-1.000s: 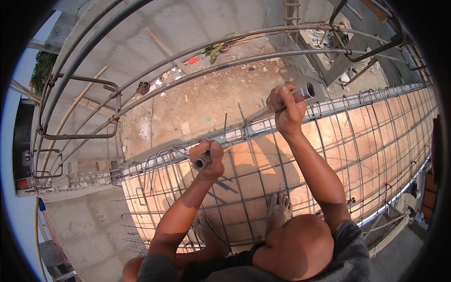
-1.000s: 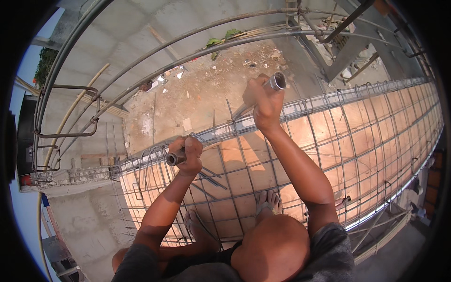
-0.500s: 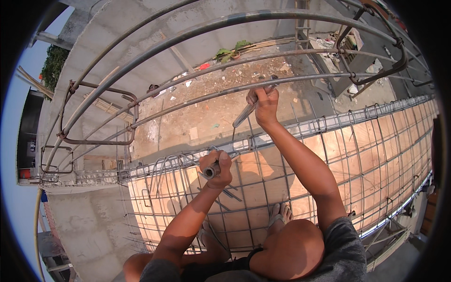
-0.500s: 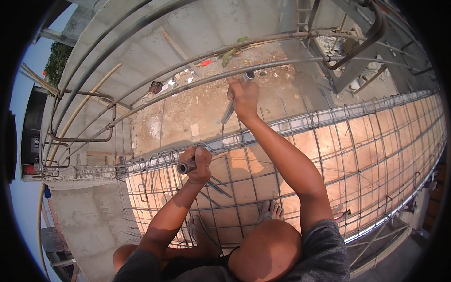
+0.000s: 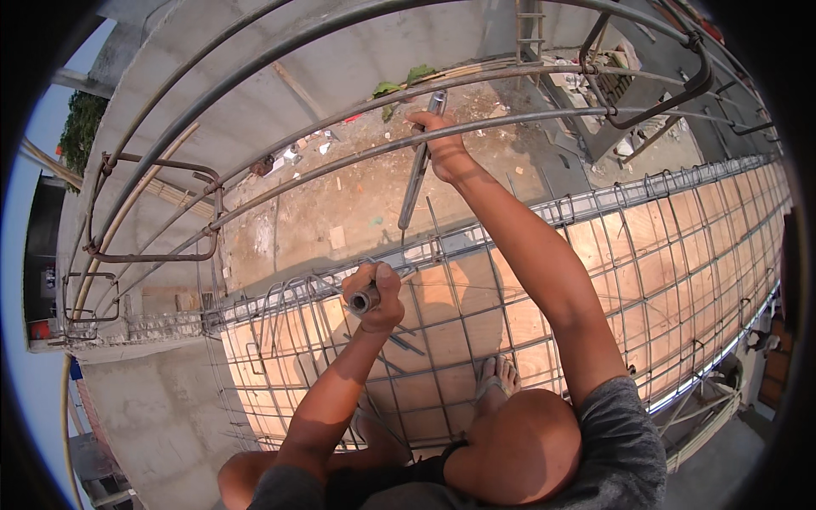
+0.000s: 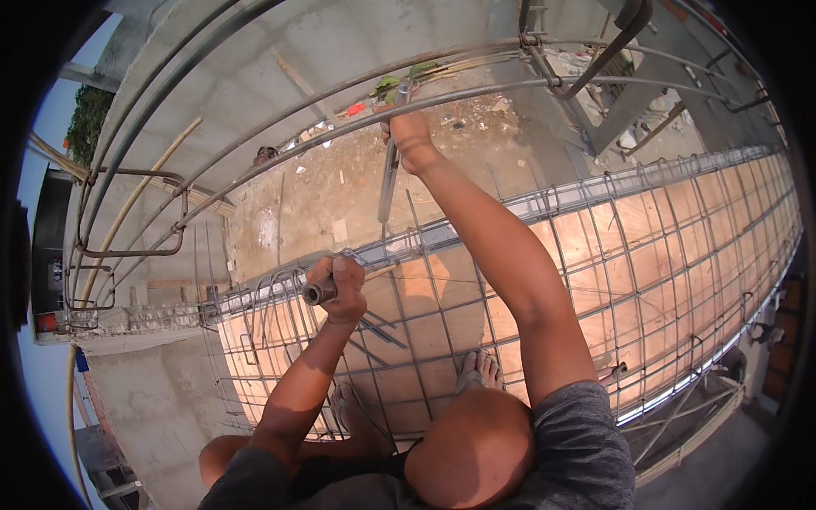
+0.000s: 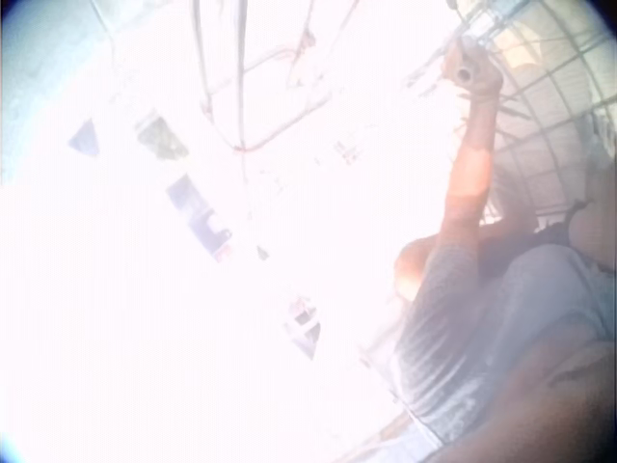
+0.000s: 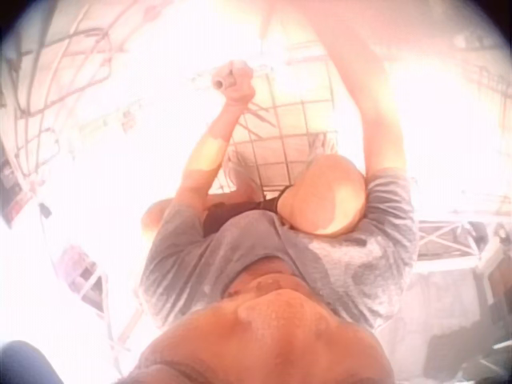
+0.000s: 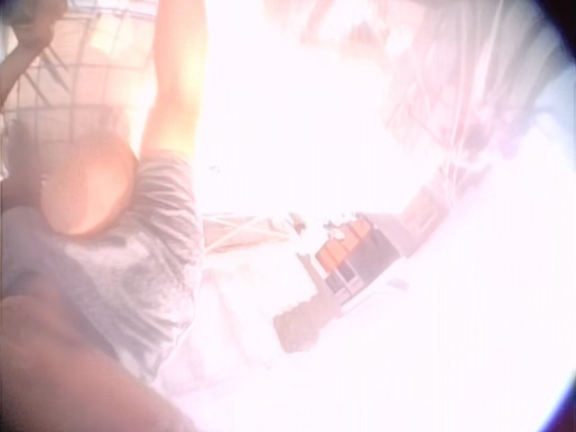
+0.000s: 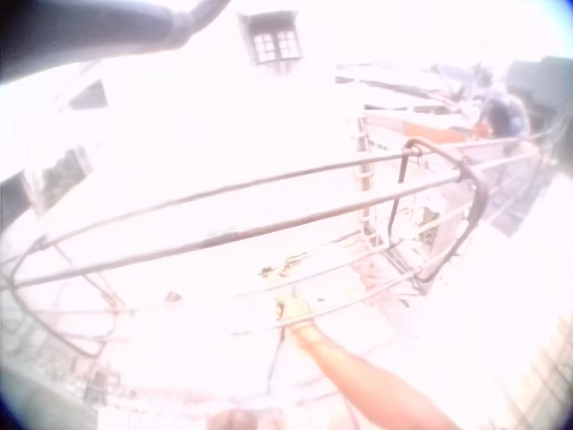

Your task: The person bends metal rods by hand and using metal tubes as leverage on a construction site.

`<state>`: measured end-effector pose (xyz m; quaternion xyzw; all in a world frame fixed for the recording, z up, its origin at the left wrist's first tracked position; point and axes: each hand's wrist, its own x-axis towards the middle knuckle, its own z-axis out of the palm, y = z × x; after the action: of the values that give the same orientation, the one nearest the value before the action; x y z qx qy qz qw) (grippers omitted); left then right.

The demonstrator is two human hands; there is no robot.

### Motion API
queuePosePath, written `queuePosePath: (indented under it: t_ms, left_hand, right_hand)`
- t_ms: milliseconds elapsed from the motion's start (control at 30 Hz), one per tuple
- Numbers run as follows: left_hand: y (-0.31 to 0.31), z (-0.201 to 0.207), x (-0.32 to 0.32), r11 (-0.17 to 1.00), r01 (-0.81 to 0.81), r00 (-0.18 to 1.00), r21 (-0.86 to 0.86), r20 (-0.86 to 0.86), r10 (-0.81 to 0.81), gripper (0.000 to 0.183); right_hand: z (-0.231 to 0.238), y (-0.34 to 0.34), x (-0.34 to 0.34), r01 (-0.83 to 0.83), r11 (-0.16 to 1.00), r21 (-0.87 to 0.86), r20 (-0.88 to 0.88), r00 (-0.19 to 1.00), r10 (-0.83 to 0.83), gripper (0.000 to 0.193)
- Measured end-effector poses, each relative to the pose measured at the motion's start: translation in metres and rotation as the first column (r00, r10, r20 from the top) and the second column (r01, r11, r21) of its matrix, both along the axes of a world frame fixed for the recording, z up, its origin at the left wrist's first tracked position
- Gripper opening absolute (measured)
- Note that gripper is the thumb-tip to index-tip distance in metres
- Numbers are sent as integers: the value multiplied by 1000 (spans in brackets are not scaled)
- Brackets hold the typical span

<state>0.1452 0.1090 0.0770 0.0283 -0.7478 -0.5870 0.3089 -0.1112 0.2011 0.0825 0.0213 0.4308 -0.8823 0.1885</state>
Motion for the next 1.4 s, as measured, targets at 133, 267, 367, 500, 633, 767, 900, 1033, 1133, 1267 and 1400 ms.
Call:
queuePosePath:
  t_ms: [133,267,367,500,633,767,900,1033,1133,1267,1400]
  left_hand:
    - [2,-5,-4,999,26,999,-29,-29,-27,32]
    - [-1,-7,-5,997,59,998,-46,-21,-60,34]
    - [2,-10,-10,999,42,999,11,-33,-42,35]
    - [3,-2,-19,999,33,999,17,6,-33,35]
    - [-5,6,-13,999,7,996,-32,93,-3,37]
    - [-1,8,-30,996,-21,993,-89,116,31,39]
    - [11,5,-37,999,-53,998,12,14,53,39]
    - [0,-4,-29,1000,-6,999,13,52,5,38]
    - [11,-2,-32,1000,4,1000,-5,6,-4,38]
    - [7,3,-34,993,-62,995,-97,-88,54,38]
    - [13,22,-32,990,-57,997,-128,-52,51,37]
  right_hand:
    - [-7,6,5,19,1000,-8,-18,1000,-19,19]
    - [-3,9,33,58,998,11,-120,991,-56,17]
    - [4,17,60,146,988,49,-151,979,-137,21]
    - [18,44,103,111,993,32,-132,986,-106,20]
    - [12,79,193,24,999,-25,-302,953,-31,22]
    - [0,112,219,-58,997,51,-439,895,75,22]
    - [3,131,165,-369,927,-66,-466,833,299,44]
    - [10,156,98,-625,746,-228,-147,780,609,65]
    - [34,168,38,-798,582,158,-41,584,811,50]
    - [105,135,5,-909,22,417,461,232,857,44]
    - [100,82,-4,-728,-479,490,768,100,633,43]
